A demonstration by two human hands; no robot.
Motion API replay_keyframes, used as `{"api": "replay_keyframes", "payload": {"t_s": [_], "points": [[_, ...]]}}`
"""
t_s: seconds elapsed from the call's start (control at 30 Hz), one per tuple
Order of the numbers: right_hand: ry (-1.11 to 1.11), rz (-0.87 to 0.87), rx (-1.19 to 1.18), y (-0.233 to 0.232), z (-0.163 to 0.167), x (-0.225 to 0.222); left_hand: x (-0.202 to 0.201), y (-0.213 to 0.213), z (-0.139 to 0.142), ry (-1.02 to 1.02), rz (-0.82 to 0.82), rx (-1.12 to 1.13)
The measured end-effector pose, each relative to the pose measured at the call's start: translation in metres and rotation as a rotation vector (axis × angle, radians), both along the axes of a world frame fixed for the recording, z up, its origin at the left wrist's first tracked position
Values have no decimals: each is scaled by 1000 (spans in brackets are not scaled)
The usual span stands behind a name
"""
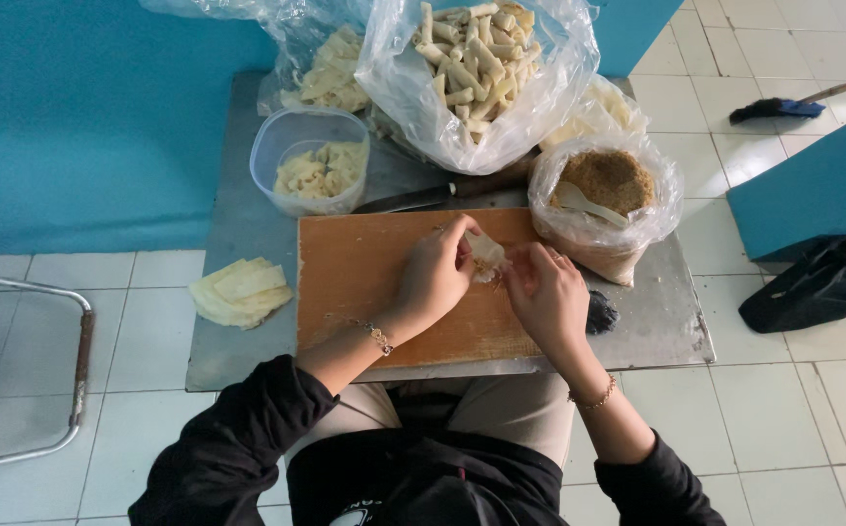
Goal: The person sits at a small metal table and folds triangular dough wrappers into filled pastries. They spoon brown filling from a plastic bag onto a wrapper, fold the wrapper over the filling and press the edges closed, placing each finished pastry on a growing pile, then reach for the next wrapper.
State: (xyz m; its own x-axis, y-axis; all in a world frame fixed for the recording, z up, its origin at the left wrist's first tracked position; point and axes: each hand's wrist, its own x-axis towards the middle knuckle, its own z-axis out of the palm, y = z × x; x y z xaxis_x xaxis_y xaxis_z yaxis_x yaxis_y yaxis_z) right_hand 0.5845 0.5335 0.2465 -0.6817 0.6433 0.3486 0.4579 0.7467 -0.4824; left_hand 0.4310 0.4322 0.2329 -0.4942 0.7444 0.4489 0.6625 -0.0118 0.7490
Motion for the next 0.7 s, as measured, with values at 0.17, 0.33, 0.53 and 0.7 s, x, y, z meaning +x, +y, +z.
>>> {"api": "replay_keyframes", "payload": {"t_s": [0.17, 0.33, 0.53, 0.7], "points": [[227, 92, -215, -3, 2, -6, 5, 1, 2, -42, -58, 16], [194, 154, -145, -1, 0, -12, 6, -5, 4, -36, -134, -11], [135, 355, 69, 5, 7, -5, 1, -14, 12, 116, -243, -132], [-16, 536, 126, 26, 20, 1, -11, -20, 22, 250, -394, -194]]}}
